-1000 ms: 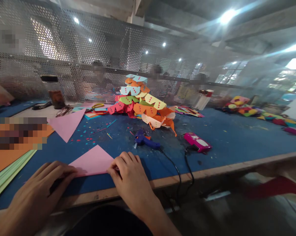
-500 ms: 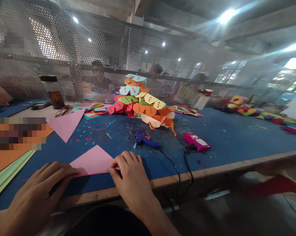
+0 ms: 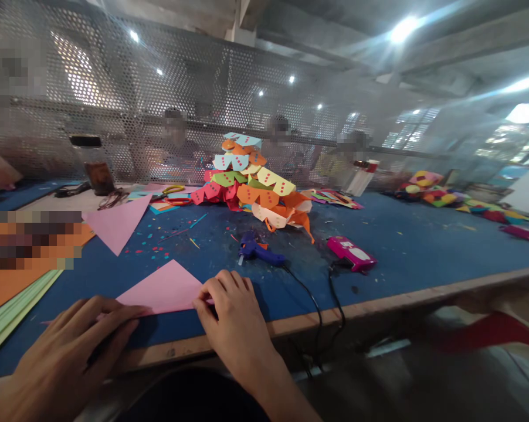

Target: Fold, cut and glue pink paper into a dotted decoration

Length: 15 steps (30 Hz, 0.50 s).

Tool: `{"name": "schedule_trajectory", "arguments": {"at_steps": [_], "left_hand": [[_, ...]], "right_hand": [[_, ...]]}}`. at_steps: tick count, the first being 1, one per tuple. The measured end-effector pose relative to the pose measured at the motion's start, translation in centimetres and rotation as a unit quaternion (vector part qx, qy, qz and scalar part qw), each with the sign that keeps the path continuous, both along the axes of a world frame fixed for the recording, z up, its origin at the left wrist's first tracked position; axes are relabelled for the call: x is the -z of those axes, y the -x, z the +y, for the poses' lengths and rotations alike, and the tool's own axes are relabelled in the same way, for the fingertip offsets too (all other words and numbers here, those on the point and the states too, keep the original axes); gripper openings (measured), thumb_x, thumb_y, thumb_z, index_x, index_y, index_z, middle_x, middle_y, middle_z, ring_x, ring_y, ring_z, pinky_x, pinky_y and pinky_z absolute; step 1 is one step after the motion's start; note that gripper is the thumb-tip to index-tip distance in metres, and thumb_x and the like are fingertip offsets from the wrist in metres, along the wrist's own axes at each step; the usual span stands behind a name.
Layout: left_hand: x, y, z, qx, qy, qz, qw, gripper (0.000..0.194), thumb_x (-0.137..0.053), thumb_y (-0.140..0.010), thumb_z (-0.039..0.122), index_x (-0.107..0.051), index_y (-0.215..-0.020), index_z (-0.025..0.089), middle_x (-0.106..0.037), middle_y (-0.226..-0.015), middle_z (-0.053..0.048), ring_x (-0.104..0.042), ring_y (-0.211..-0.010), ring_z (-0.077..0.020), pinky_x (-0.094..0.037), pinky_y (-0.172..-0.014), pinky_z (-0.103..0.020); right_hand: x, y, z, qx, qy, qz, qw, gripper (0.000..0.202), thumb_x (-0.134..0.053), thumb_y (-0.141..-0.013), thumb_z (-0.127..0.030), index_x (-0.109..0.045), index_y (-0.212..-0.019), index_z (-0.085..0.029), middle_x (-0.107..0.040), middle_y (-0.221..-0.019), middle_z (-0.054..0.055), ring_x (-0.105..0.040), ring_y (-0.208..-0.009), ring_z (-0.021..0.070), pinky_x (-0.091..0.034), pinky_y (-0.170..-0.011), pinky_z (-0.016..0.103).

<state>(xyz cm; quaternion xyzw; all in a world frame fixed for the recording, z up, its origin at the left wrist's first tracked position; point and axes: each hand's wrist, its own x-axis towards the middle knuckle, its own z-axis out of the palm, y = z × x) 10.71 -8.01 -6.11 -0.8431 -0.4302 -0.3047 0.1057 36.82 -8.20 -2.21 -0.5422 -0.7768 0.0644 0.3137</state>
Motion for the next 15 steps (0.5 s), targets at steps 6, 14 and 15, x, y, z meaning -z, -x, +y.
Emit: {"name": "schedule_trajectory", "arguments": {"at_steps": [6,14,15], "left_hand": [[-0.1,-1.2,-1.0,-0.005,-0.053,0.035,0.998,0.042,-0.052,-0.099,0.056,-0.062,-0.127,0.026,-0.068,-0.109,-0.006,-0.065,-0.097,-0.0267,-0.05,-0.081,-0.04],[-0.4,-2.6,-1.9,-0.001,-0.098,0.046,0.994,0.052,-0.039,-0.103,0.057,-0.06,-0.129,0.017,-0.068,-0.113,-0.011,-0.066,-0.102,-0.0278,-0.052,-0.084,-0.041],[-0.5,-2.7,-1.9,0.0,-0.101,0.052,0.993,0.053,-0.039,-0.103,0.057,-0.06,-0.131,0.018,-0.068,-0.113,-0.01,-0.066,-0.101,-0.0274,-0.053,-0.082,-0.041]], "right_hand": [[-0.1,0.1,0.1,0.006,0.003,-0.011,1.0,0.014,-0.069,-0.091,-0.011,-0.061,-0.086,-0.021,-0.063,-0.091,0.0,-0.058,-0.091,0.0217,-0.039,-0.082,0.037],[0.0,0.1,0.0,0.005,-0.004,-0.011,1.0,0.015,-0.07,-0.09,-0.01,-0.061,-0.085,-0.021,-0.064,-0.091,0.0,-0.058,-0.09,0.0213,-0.039,-0.081,0.037],[0.0,0.1,0.0,0.004,-0.006,-0.011,1.0,0.015,-0.07,-0.09,-0.01,-0.061,-0.085,-0.021,-0.064,-0.091,0.0,-0.058,-0.09,0.0214,-0.039,-0.081,0.037]]}}
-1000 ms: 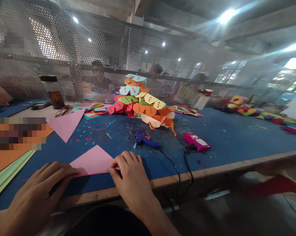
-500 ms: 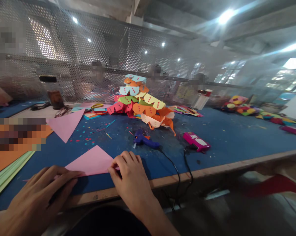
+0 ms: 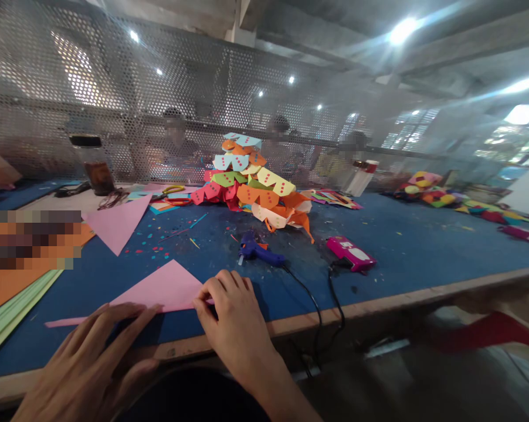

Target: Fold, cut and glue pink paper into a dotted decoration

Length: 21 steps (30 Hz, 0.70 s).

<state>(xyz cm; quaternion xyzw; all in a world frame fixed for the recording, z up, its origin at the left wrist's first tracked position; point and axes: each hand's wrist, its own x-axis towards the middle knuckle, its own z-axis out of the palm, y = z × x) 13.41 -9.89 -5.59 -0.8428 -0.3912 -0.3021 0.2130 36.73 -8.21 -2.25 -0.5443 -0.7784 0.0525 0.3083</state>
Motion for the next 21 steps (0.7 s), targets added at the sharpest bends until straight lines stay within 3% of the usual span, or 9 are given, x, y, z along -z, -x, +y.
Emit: {"name": "schedule_trajectory", "arguments": {"at_steps": [11,21], "left_hand": [[0.4,-0.9,-0.1,-0.002,-0.031,0.009,0.999,0.054,-0.038,-0.103,0.057,-0.06,-0.126,0.013,-0.069,-0.117,-0.012,-0.063,-0.107,-0.028,-0.047,-0.093,-0.042],[-0.1,-1.1,0.1,0.006,-0.037,0.021,0.999,0.049,-0.035,-0.106,0.048,-0.059,-0.132,0.014,-0.069,-0.113,-0.011,-0.063,-0.104,-0.0265,-0.047,-0.09,-0.042]], "right_hand": [[0.0,0.1,0.1,0.005,-0.013,-0.007,1.0,0.017,-0.072,-0.088,-0.009,-0.061,-0.084,-0.021,-0.064,-0.089,0.0,-0.059,-0.088,0.0209,-0.04,-0.08,0.036],[-0.1,1.4,0.0,0.005,-0.074,-0.079,0.994,0.013,-0.067,-0.091,-0.012,-0.062,-0.084,-0.021,-0.067,-0.09,0.002,-0.059,-0.088,0.0225,-0.041,-0.079,0.038]]}}
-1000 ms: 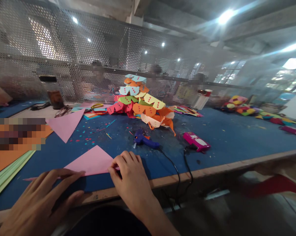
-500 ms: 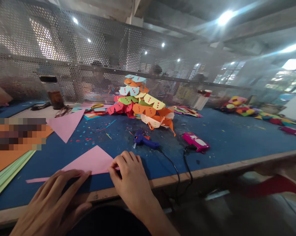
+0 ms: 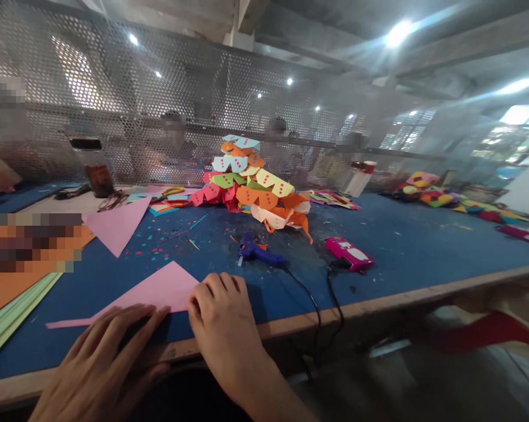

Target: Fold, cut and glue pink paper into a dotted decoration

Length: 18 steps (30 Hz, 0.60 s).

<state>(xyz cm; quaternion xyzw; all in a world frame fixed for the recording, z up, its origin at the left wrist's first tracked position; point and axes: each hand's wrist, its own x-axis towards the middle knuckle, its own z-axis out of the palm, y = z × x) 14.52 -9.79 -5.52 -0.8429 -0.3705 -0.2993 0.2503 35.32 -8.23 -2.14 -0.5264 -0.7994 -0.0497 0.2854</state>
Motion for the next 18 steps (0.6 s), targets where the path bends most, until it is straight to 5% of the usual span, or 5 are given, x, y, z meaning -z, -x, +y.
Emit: {"name": "schedule_trajectory", "arguments": {"at_steps": [18], "left_hand": [[0.2,0.1,0.1,0.003,0.01,-0.006,1.0,0.047,-0.037,-0.105,0.05,-0.06,-0.131,0.018,-0.07,-0.113,-0.01,-0.065,-0.104,-0.0256,-0.05,-0.09,-0.041]], "right_hand": [[-0.5,2.4,0.4,-0.004,0.067,-0.026,0.997,0.011,-0.066,-0.095,-0.018,-0.06,-0.085,-0.021,-0.068,-0.098,0.004,-0.06,-0.093,0.024,-0.047,-0.078,0.039]]}}
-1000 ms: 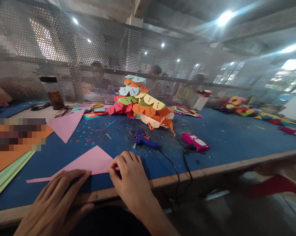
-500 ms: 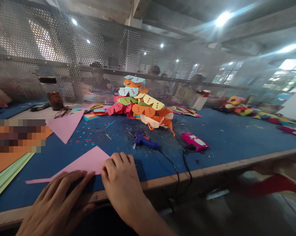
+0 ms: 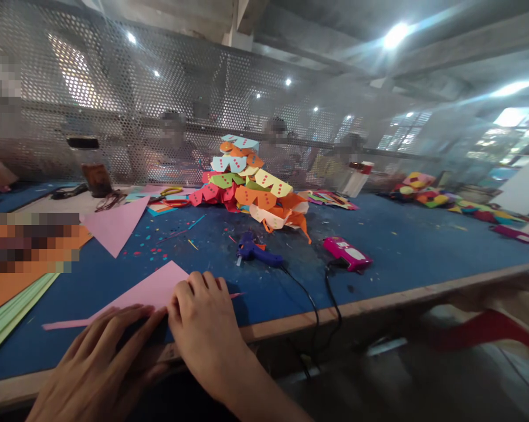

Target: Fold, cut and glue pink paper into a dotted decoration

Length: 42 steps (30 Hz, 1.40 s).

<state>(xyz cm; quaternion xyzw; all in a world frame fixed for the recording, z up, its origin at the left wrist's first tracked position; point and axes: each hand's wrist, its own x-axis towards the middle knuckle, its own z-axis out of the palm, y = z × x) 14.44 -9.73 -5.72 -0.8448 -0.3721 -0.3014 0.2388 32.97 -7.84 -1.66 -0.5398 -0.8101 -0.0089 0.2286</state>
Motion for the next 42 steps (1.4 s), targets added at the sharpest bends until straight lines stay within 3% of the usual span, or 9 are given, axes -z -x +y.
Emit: {"name": "schedule_trajectory", "arguments": {"at_steps": [9,17,24,42], "left_hand": [[0.3,0.0,-0.2,-0.006,0.007,0.007,1.0,0.049,-0.039,-0.104,0.053,-0.06,-0.131,0.017,-0.07,-0.115,-0.01,-0.065,-0.105,-0.0261,-0.05,-0.089,-0.042],[0.2,0.1,0.0,-0.007,0.01,-0.003,1.0,0.049,-0.043,-0.103,0.051,-0.058,-0.135,0.017,-0.069,-0.115,-0.01,-0.063,-0.106,-0.0277,-0.049,-0.093,-0.043],[0.0,0.0,-0.1,-0.008,0.011,-0.006,1.0,0.05,-0.04,-0.103,0.052,-0.057,-0.136,0.018,-0.069,-0.115,-0.01,-0.063,-0.107,-0.0264,-0.049,-0.092,-0.041],[0.1,0.1,-0.2,-0.008,0.019,-0.004,1.0,0.052,-0.043,-0.102,0.055,-0.057,-0.137,0.019,-0.069,-0.117,-0.009,-0.063,-0.108,-0.0266,-0.05,-0.092,-0.042]], "right_hand": [[-0.1,-0.3,0.1,0.013,0.008,0.018,1.0,0.013,-0.067,-0.09,-0.014,-0.06,-0.082,-0.021,-0.069,-0.095,0.003,-0.061,-0.092,0.0231,-0.045,-0.077,0.037],[0.5,-2.1,-0.1,0.035,-0.011,0.046,0.998,0.018,-0.064,-0.083,-0.005,-0.058,-0.081,-0.022,-0.065,-0.089,0.001,-0.059,-0.087,0.0209,-0.042,-0.075,0.034],[0.0,-3.5,-0.2,0.046,0.01,0.057,0.997,0.022,-0.063,-0.079,-0.001,-0.056,-0.079,-0.022,-0.063,-0.086,0.0,-0.058,-0.085,0.0205,-0.04,-0.075,0.034],[-0.4,-6.9,-0.6,0.083,0.02,0.053,0.995,0.025,-0.064,-0.08,0.001,-0.056,-0.077,-0.022,-0.062,-0.084,-0.001,-0.059,-0.085,0.0219,-0.04,-0.076,0.037]]}}
